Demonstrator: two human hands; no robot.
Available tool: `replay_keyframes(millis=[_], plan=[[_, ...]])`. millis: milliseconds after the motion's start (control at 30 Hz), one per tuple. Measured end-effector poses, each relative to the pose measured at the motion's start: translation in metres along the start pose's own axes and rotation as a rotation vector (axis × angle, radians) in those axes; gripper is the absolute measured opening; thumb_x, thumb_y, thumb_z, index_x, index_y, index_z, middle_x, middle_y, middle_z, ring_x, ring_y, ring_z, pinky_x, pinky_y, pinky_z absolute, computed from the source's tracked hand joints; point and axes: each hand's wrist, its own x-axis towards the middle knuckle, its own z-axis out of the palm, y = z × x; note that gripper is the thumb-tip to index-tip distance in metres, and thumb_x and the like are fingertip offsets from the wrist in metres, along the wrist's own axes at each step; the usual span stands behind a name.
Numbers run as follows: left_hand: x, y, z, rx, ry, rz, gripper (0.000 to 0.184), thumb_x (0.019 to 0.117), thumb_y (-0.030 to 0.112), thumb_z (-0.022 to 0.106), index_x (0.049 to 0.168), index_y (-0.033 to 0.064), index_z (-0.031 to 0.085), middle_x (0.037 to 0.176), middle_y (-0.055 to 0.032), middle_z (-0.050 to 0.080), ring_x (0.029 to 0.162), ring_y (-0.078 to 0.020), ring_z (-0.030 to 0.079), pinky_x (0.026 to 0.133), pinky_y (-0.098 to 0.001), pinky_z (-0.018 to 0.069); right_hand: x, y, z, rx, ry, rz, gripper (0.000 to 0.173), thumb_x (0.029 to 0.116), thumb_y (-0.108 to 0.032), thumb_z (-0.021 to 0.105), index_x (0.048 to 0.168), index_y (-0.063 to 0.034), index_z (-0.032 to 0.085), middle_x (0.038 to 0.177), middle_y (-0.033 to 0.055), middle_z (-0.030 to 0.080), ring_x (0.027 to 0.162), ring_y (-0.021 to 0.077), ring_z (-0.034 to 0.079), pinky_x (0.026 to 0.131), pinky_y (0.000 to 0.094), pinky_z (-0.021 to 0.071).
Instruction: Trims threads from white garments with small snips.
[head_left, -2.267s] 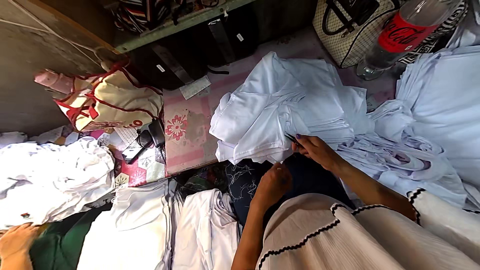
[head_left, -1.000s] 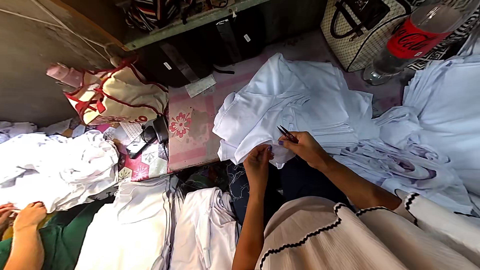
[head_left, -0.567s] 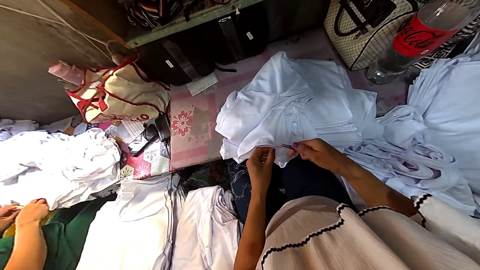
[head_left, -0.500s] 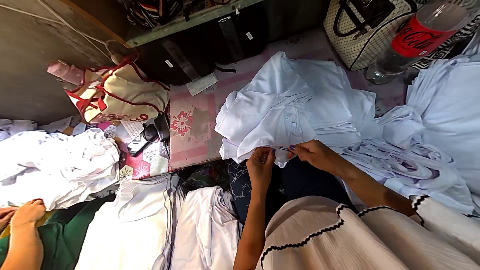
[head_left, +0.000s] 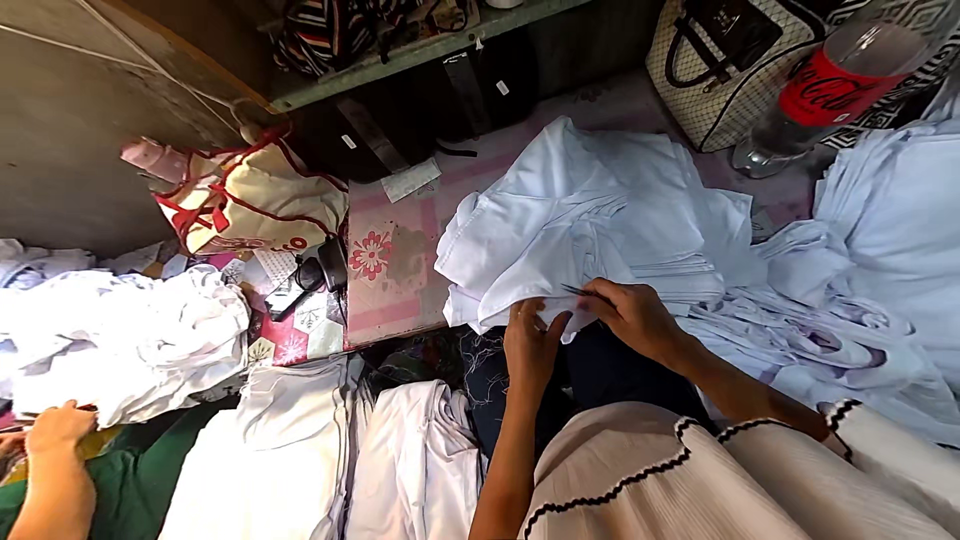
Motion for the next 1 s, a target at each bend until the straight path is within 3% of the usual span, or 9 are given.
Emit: replay_keyframes(millis=[67, 133, 200, 267, 367, 467, 600, 767, 1000], plan=[[0.009, 0.004, 0.009, 0.025, 0.041, 0.004, 0.024, 0.0918, 0.015, 0.072, 0.101, -0.0077, 0.074, 0.093, -0.0214, 0.07, 0.081, -0.028, 0.068, 0.076, -0.0418, 0.0552, 0.005, 0.001, 0.01, -0.075, 0.067, -0.019, 0.037, 0.1004, -0.033, 0.063, 0.113, 0.0008, 0.072, 0.088, 0.0176, 0.074, 0.074, 0.0347, 0.072, 0.064, 0.055, 0.0548], [0.016, 0.0, 0.014, 0.001, 0.068, 0.025, 0.016, 0.0922, 0.01, 0.069, 0.092, -0.0039, 0.077, 0.085, -0.0169, 0.073, 0.078, -0.0239, 0.07, 0.077, -0.0397, 0.0558, 0.015, 0.007, 0.015, -0.021, 0.028, 0.058, 0.03, 0.1023, -0.024, 0.06, 0.113, 0.0009, 0.074, 0.095, 0.0193, 0.075, 0.084, 0.0362, 0.073, 0.075, 0.0573, 0.0551], [0.017, -0.002, 0.009, -0.095, 0.012, 0.021, 0.016, 0.0936, 0.008, 0.067, 0.099, -0.0043, 0.076, 0.09, -0.0149, 0.074, 0.078, -0.0166, 0.07, 0.073, -0.0319, 0.0578, 0.022, 0.01, 0.01, 0.143, -0.048, 0.161, 0.032, 0.1047, -0.023, 0.055, 0.114, 0.0015, 0.073, 0.094, 0.0162, 0.073, 0.084, 0.0258, 0.069, 0.08, 0.0459, 0.0542], [0.017, 0.003, 0.002, -0.281, -0.093, -0.053, 0.025, 0.0947, 0.01, 0.07, 0.112, -0.0087, 0.07, 0.099, -0.0151, 0.074, 0.08, -0.0132, 0.072, 0.076, -0.0295, 0.0609, 0.023, 0.007, 0.005, 0.353, -0.06, 0.236, 0.027, 0.104, -0.021, 0.057, 0.11, 0.0009, 0.072, 0.085, 0.0064, 0.067, 0.073, 0.0068, 0.057, 0.071, 0.0253, 0.0478], [0.019, 0.009, 0.008, -0.455, -0.068, -0.131, 0.014, 0.0946, 0.005, 0.069, 0.098, -0.0076, 0.071, 0.08, -0.0062, 0.074, 0.069, -0.0069, 0.071, 0.07, -0.0248, 0.0611, 0.025, 0.001, 0.008, 0.602, -0.062, 0.338, 0.019, 0.1012, -0.017, 0.062, 0.104, -0.0006, 0.071, 0.077, -0.0029, 0.061, 0.064, -0.0025, 0.049, 0.061, 0.0167, 0.0416], [0.017, 0.01, 0.011, -0.496, -0.037, -0.173, 0.012, 0.0978, 0.003, 0.063, 0.095, -0.0067, 0.07, 0.072, -0.0021, 0.071, 0.059, -0.0046, 0.066, 0.059, -0.0215, 0.0581, 0.025, 0.006, 0.006, 0.714, -0.098, 0.374, 0.019, 0.1037, -0.02, 0.059, 0.102, -0.0031, 0.068, 0.072, -0.0072, 0.053, 0.057, -0.0023, 0.043, 0.055, 0.0165, 0.0369], [0.007, 0.001, 0.004, -0.508, -0.028, -0.193, 0.014, 0.0995, 0.003, 0.061, 0.098, -0.0074, 0.07, 0.071, -0.0022, 0.07, 0.058, -0.0053, 0.066, 0.058, -0.022, 0.0586, 0.009, 0.003, -0.016, 0.772, -0.265, 0.41, 0.042, 0.1123, -0.029, 0.033, 0.11, -0.0069, 0.068, 0.064, -0.013, 0.041, 0.05, -0.0021, 0.035, 0.047, 0.0159, 0.0308], [0.002, -0.001, 0.001, -0.526, -0.011, -0.198, 0.015, 0.0996, 0.004, 0.061, 0.098, -0.0066, 0.07, 0.071, -0.0013, 0.07, 0.059, -0.0049, 0.067, 0.059, -0.0224, 0.059, -0.003, 0.001, -0.012, 0.587, -0.348, 0.413, 0.036, 0.1098, -0.029, 0.047, 0.102, -0.0059, 0.074, 0.063, -0.0119, 0.045, 0.052, -0.0033, 0.036, 0.051, 0.0167, 0.0322], [0.001, 0.0, 0.002, -0.589, -0.014, -0.207, 0.014, 0.0992, 0.002, 0.06, 0.097, -0.0061, 0.071, 0.07, -0.0018, 0.07, 0.058, -0.0063, 0.068, 0.058, -0.0229, 0.0596, 0.009, 0.007, -0.001, 0.548, -0.339, 0.41, 0.036, 0.1093, -0.03, 0.049, 0.097, -0.0057, 0.074, 0.064, -0.0102, 0.046, 0.053, -0.0022, 0.037, 0.052, 0.0176, 0.0324]])
